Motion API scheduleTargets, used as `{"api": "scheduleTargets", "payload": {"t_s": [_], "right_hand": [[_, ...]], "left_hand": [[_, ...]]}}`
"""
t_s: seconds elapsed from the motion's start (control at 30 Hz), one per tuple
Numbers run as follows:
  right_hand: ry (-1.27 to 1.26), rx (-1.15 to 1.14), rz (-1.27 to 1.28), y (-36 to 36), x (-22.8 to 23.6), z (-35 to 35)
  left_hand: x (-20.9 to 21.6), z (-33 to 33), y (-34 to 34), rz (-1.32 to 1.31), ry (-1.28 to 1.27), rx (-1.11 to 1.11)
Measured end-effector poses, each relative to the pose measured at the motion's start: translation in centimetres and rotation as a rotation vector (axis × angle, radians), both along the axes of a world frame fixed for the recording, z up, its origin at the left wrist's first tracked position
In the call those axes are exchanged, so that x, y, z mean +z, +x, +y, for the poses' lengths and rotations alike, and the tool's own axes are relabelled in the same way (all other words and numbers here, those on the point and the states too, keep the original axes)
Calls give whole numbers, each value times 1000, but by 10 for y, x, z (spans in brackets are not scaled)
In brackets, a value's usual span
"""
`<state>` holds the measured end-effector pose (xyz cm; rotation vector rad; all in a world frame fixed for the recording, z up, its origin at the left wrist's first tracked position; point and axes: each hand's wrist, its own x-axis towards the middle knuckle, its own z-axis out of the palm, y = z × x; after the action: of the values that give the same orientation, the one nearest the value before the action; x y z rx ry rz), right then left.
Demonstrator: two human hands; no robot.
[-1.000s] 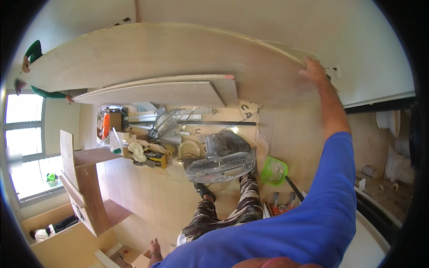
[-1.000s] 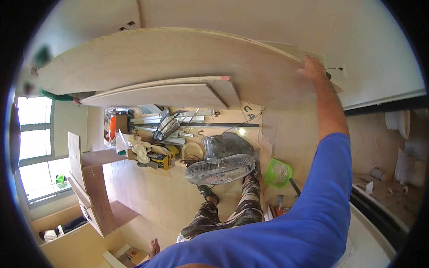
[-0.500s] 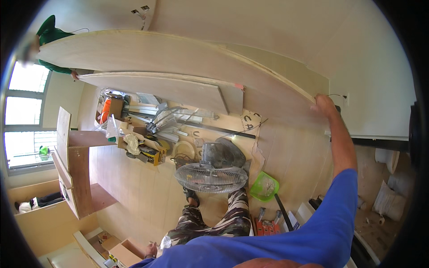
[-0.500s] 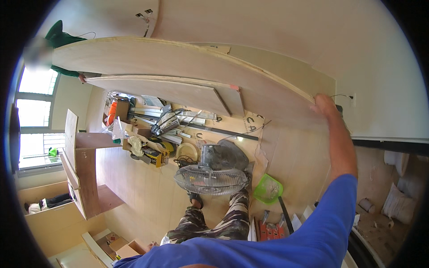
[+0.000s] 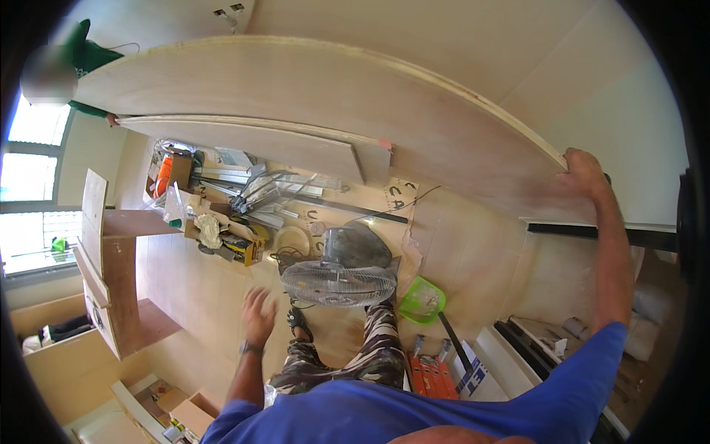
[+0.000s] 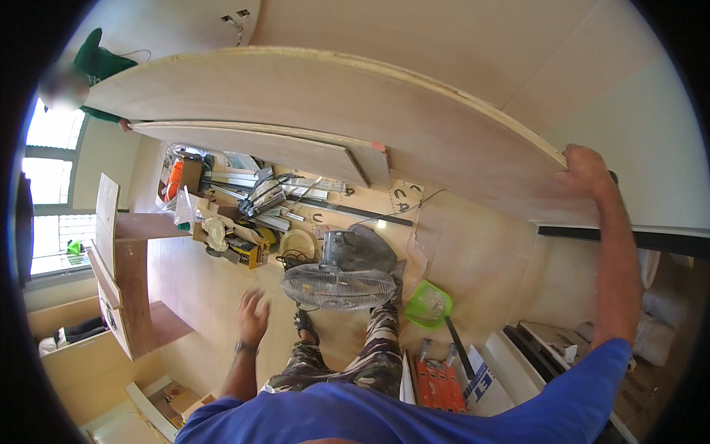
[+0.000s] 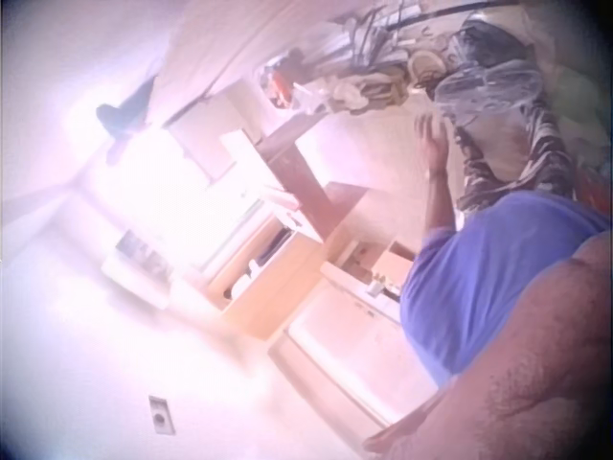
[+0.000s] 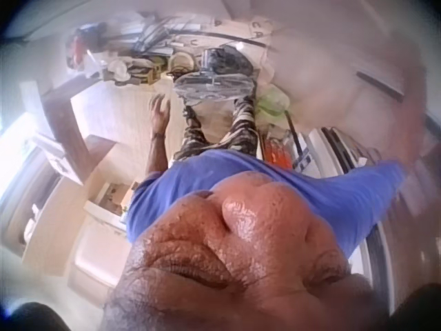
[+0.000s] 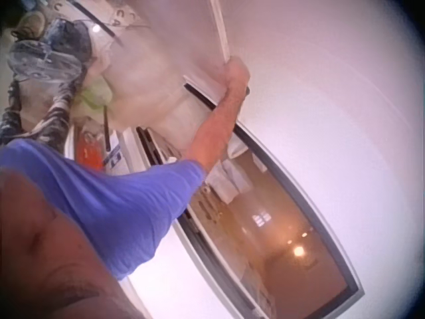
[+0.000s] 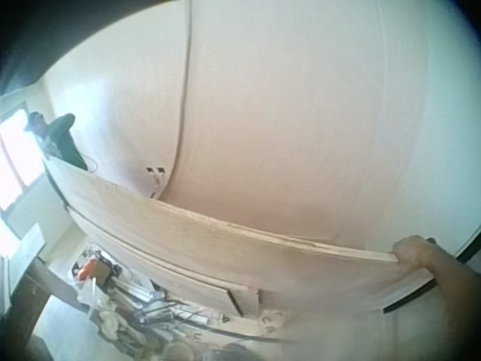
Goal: The person walks through a room under renovation, cleans a kitchen countertop with a sponge, and then handles large wooden panels. They open a cabinet door and lift a large piece of wood, placing it on a workbench.
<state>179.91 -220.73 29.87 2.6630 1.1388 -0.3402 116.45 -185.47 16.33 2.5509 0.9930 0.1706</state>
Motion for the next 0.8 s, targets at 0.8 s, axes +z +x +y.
{"api": "scheduleTargets", "payload": {"t_s": [0.8], "right_hand": [[986,-82,51,-204,363,-83]], "left_hand": [[475,0,353,-1201,1129,-265]]}}
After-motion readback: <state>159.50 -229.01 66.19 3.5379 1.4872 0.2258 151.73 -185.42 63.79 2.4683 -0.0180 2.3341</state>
